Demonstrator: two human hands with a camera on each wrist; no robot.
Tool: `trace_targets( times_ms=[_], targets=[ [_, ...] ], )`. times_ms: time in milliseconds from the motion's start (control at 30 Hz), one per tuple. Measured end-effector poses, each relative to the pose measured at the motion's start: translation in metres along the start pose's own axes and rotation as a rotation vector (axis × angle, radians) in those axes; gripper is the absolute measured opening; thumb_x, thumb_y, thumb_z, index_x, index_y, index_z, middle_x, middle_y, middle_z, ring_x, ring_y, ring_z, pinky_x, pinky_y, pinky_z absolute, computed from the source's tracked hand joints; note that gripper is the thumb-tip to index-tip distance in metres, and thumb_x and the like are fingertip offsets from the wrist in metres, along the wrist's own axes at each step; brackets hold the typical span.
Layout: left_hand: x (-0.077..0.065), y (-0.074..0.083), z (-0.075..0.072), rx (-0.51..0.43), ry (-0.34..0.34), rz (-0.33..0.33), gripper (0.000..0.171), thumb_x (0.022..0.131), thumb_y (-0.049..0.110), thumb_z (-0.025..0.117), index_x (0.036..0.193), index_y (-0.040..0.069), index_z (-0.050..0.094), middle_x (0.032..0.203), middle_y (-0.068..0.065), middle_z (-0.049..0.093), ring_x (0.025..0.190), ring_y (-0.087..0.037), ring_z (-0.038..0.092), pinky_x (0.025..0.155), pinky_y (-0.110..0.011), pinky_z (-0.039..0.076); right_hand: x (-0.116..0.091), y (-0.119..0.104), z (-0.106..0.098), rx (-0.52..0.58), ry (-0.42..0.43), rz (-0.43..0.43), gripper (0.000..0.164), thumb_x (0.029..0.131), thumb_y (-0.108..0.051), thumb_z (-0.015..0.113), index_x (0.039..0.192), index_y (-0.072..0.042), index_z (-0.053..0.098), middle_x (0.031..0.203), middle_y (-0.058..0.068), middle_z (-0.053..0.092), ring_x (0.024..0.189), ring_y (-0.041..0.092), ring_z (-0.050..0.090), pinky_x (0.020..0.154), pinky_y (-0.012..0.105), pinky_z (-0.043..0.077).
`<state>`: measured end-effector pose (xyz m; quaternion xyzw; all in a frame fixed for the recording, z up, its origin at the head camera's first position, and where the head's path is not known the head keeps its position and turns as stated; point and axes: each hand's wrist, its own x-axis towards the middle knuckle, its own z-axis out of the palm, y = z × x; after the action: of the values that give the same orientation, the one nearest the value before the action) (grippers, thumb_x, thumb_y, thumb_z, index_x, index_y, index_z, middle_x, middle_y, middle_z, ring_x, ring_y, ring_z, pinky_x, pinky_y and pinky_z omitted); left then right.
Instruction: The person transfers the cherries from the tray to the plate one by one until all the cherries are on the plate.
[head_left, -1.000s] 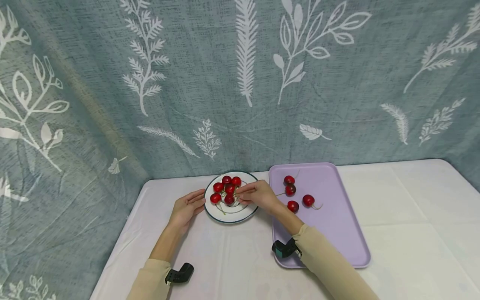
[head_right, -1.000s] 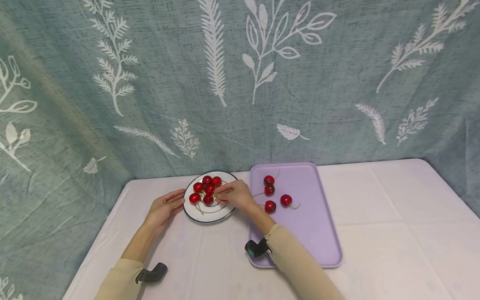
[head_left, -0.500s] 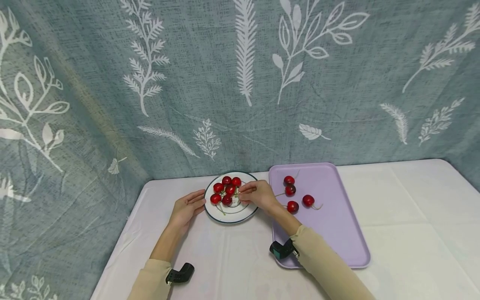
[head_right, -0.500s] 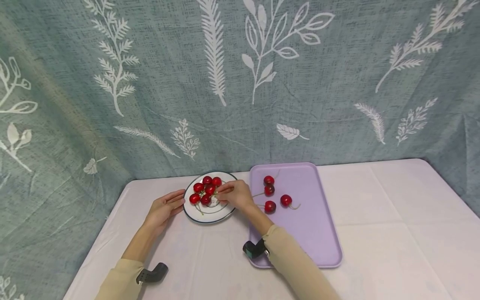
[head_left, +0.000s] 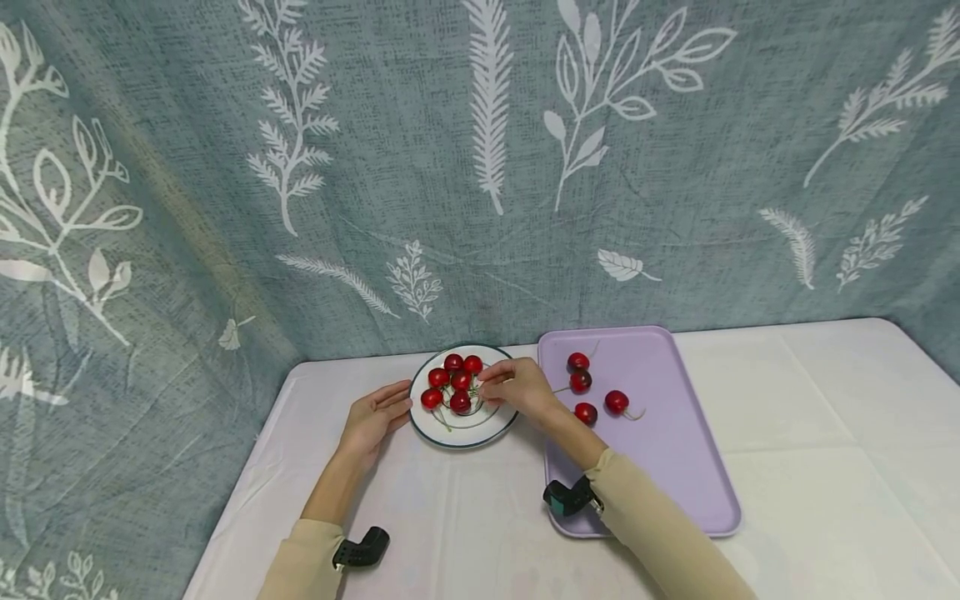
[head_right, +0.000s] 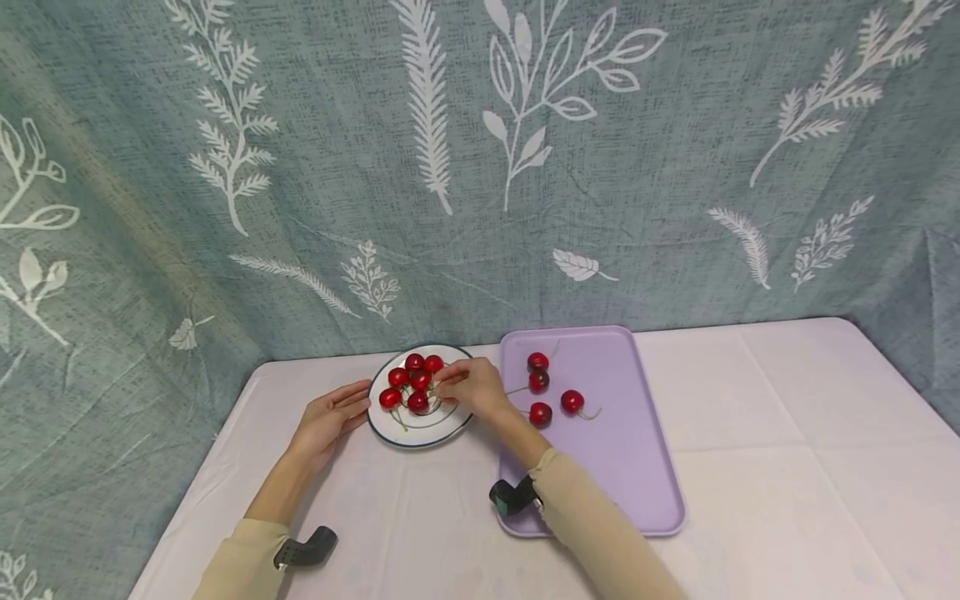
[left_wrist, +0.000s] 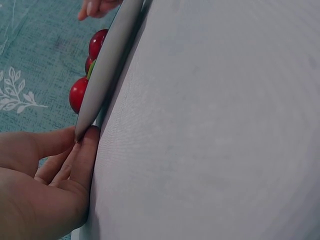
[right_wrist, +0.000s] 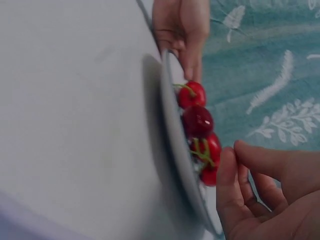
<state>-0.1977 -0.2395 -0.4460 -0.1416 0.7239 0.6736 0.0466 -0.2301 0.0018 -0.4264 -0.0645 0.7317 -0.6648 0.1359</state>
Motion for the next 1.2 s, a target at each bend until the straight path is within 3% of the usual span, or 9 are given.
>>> trace_targets(
  times_ms=[367,633,867,1200],
  targets=[
    [0.001,0.001,0.003,0.003,0.016,-0.01,0.045,0.096,-0.001,0.058,0.14,-0.003,0.049,0.143,-0.024,0.048,0.103,-0.005,0.061,0.082,-0.017,0.054,0.01,-0.018,-0.033,-0.021,0.012,0.015,0.025,0.088,0.002,0.069,0.111,0.011,0.067,0.098,0.016,0.069,0.079,0.015,0.068,0.08,0.035,0.059],
    [0.002,0.001,0.003,-0.005,0.024,-0.012,0.045,0.096,0.0,0.058,0.14,-0.004,0.049,0.143,-0.024,0.048,0.101,-0.004,0.061,0.081,-0.016,0.054,0.011,-0.018,-0.042,-0.109,-0.019,0.023,0.023,0.088,0.0,0.071,0.109,0.009,0.068,0.1,0.015,0.07,0.079,0.014,0.067,0.08,0.034,0.059],
    [0.002,0.0,0.003,-0.009,0.023,-0.015,0.045,0.096,-0.001,0.058,0.14,-0.004,0.049,0.143,-0.024,0.048,0.101,-0.004,0.061,0.081,-0.016,0.054,0.008,-0.024,-0.059,-0.147,-0.035,0.006,0.025,0.09,0.0,0.067,0.113,0.01,0.066,0.1,0.017,0.069,0.092,0.027,0.067,0.087,0.041,0.057],
    [0.001,0.0,0.003,-0.006,0.023,-0.003,0.045,0.096,0.0,0.059,0.14,-0.004,0.049,0.142,-0.025,0.049,0.098,-0.003,0.062,0.081,-0.016,0.054,0.009,-0.029,-0.105,-0.325,0.13,-0.02,0.028,0.094,-0.011,0.065,0.119,0.002,0.067,0.119,0.018,0.066,0.112,0.031,0.058,0.094,0.043,0.049]
  ],
)
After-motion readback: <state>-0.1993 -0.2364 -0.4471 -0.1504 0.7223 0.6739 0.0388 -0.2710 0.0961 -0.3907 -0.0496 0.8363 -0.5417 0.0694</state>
